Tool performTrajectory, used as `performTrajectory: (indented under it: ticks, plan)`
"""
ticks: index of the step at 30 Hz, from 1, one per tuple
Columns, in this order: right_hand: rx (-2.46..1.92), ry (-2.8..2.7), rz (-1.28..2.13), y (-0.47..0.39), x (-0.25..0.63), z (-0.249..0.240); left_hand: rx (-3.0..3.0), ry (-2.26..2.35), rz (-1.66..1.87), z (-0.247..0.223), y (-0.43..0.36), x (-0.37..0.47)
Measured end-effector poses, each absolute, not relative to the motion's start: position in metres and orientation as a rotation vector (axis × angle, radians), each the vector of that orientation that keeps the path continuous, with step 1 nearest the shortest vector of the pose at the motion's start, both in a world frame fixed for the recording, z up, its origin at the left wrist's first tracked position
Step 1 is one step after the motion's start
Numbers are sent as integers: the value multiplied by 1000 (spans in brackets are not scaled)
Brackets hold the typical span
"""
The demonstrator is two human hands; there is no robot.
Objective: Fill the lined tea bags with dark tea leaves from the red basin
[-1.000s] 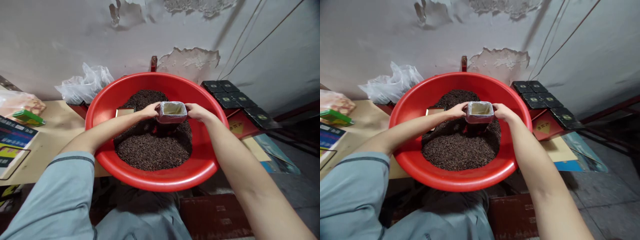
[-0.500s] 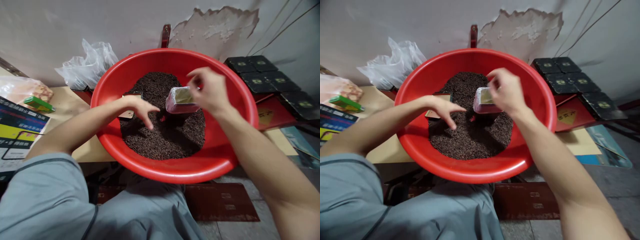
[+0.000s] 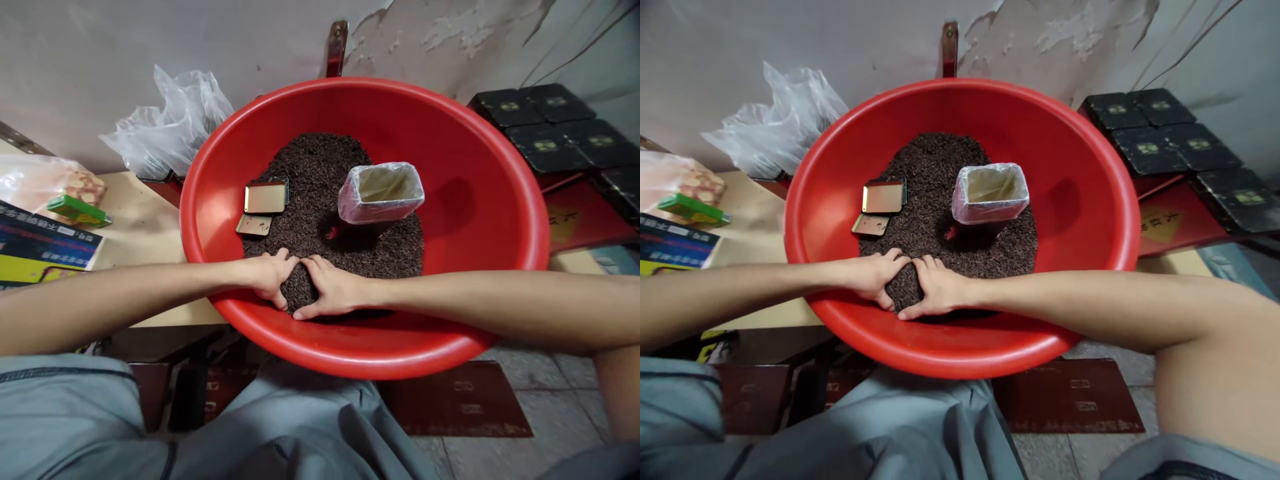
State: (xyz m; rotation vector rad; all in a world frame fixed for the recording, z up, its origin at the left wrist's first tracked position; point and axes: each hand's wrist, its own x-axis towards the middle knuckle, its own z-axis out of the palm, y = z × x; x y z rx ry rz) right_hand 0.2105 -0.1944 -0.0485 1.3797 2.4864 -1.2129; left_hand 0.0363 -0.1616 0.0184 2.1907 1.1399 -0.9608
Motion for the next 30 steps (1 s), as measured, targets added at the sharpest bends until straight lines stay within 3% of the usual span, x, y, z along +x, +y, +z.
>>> performTrajectory:
  ticks: [18,30]
  plan:
    - [1381,2350,-1268,-191,210,-48,2084,1182,-967,-1,-149,39]
    - [1658,2336,-1418,-176,208,-56,1932,1369,-695,-6,-140,40]
